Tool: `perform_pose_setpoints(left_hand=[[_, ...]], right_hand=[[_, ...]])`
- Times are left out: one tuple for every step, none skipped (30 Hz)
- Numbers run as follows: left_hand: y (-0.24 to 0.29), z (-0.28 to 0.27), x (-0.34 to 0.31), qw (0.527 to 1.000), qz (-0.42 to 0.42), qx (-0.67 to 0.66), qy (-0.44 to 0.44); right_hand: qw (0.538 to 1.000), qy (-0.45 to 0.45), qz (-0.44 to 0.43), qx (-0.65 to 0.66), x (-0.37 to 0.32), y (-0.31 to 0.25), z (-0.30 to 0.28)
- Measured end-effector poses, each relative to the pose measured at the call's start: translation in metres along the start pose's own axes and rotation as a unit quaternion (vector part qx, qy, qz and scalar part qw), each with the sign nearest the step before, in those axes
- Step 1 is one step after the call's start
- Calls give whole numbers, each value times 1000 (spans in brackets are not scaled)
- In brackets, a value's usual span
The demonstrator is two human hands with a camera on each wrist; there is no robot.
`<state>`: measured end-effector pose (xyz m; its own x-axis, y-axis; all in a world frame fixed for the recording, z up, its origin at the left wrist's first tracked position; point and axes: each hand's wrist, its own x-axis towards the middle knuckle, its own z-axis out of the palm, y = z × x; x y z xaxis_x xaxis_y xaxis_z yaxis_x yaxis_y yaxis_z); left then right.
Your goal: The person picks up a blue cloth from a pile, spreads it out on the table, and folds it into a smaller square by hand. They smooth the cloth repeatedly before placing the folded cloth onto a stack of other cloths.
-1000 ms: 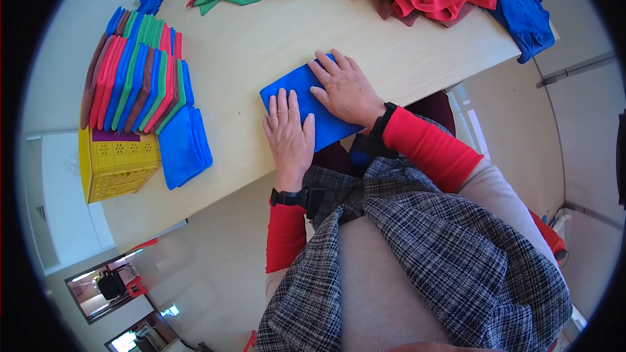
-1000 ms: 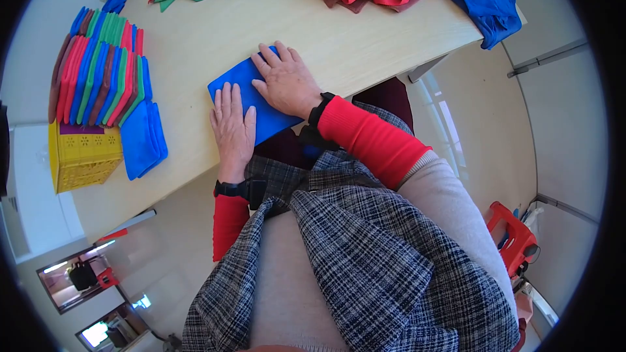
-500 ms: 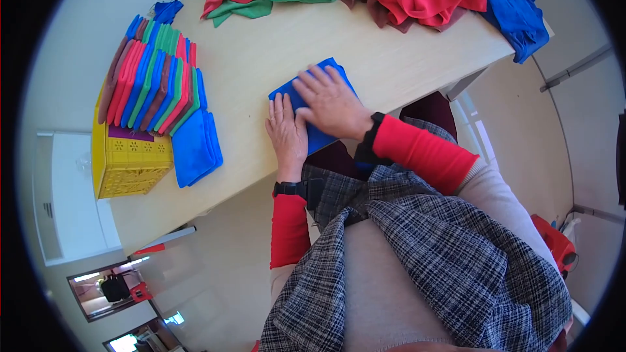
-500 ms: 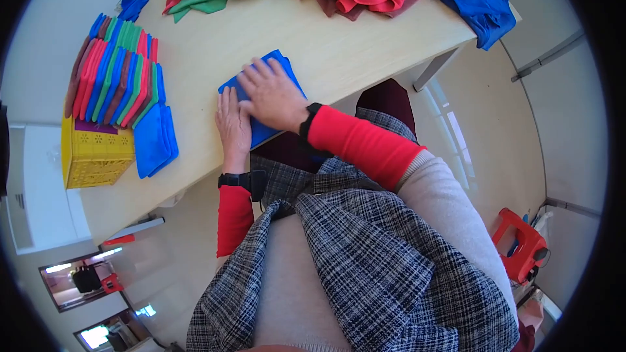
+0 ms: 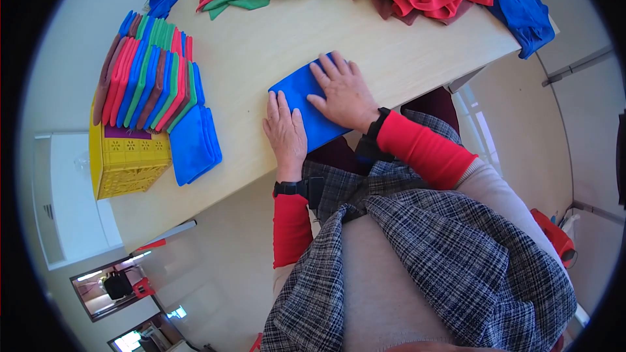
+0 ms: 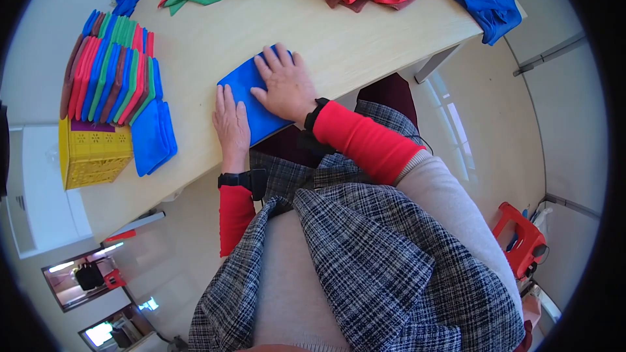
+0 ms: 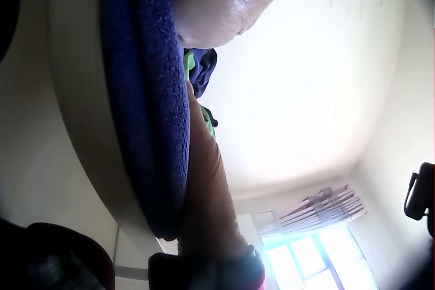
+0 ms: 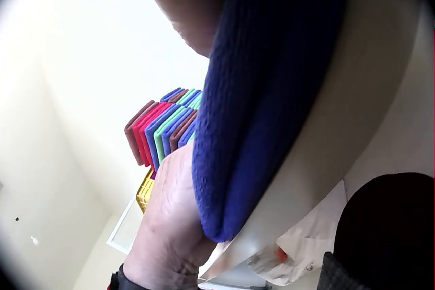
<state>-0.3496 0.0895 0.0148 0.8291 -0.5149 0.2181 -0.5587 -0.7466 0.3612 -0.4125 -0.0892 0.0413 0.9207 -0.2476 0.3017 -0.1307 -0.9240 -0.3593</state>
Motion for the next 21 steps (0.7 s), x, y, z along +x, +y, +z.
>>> perform_pose_setpoints(left_hand=[[1, 1, 0, 1000, 3, -3, 14], [0, 2, -1, 1000, 6, -7, 29], [0, 3, -3, 999, 7, -11, 45], [1, 1, -8, 999, 1, -13, 52], [1, -1, -15, 994, -17, -84, 73], [2, -4, -26, 983, -36, -155, 94], [3, -6, -39, 966, -55, -224, 116], [4, -9, -57, 964, -63, -225, 124], [5, -15, -81, 946, -116, -269, 139], [6, -20, -98, 923, -167, -311, 154], [4, -21, -109, 922, -172, -309, 161], [1, -22, -121, 882, -244, -383, 123], [-2, -22, -130, 831, -310, -454, 86], [-6, -22, -136, 769, -371, -518, 48], [-11, -21, -138, 770, -373, -515, 56], [-16, -18, -139, 680, -364, -636, 35], [-19, -15, -139, 576, -344, -741, 14], [-23, -14, -141, 460, -313, -831, -6], [-23, -16, -144, 464, -311, -830, 2], [-21, -16, -147, 488, -320, -812, 6], [-20, -16, -149, 512, -329, -793, 10]], right_hand=[[1000, 0, -5, -1, 0, 3, -1], [1000, -3, 0, 0, 0, 6, -2], [1000, -5, 4, -1, 1, 8, -2], [1000, -8, 6, -2, 1, 11, -3], [1000, -9, -5, -5, 1, 13, -3], [999, -14, -29, 1, 1, 15, -3], [998, -21, -53, 7, 0, 16, -2], [997, -29, -77, 15, 0, 17, 0], [996, -34, -86, 15, -1, 15, 1], [993, -38, -110, 19, -2, 12, 2], [990, -42, -132, 24, -4, 8, 4], [987, -45, -154, 30, -6, 3, 4], [985, -47, -162, 34, -8, -3, 5], [980, -64, -181, 45, -11, -9, 6], [975, -79, -199, 57, -13, -16, 6], [969, -94, -217, 69, -16, -23, 7], [967, -93, -225, 74, -20, -30, 8], [964, -96, -237, 77, -25, -36, 9], [960, -98, -249, 78, -28, -40, 9], [957, -99, -261, 77, -29, -43, 9], [956, -95, -267, 79, -28, -42, 8]])
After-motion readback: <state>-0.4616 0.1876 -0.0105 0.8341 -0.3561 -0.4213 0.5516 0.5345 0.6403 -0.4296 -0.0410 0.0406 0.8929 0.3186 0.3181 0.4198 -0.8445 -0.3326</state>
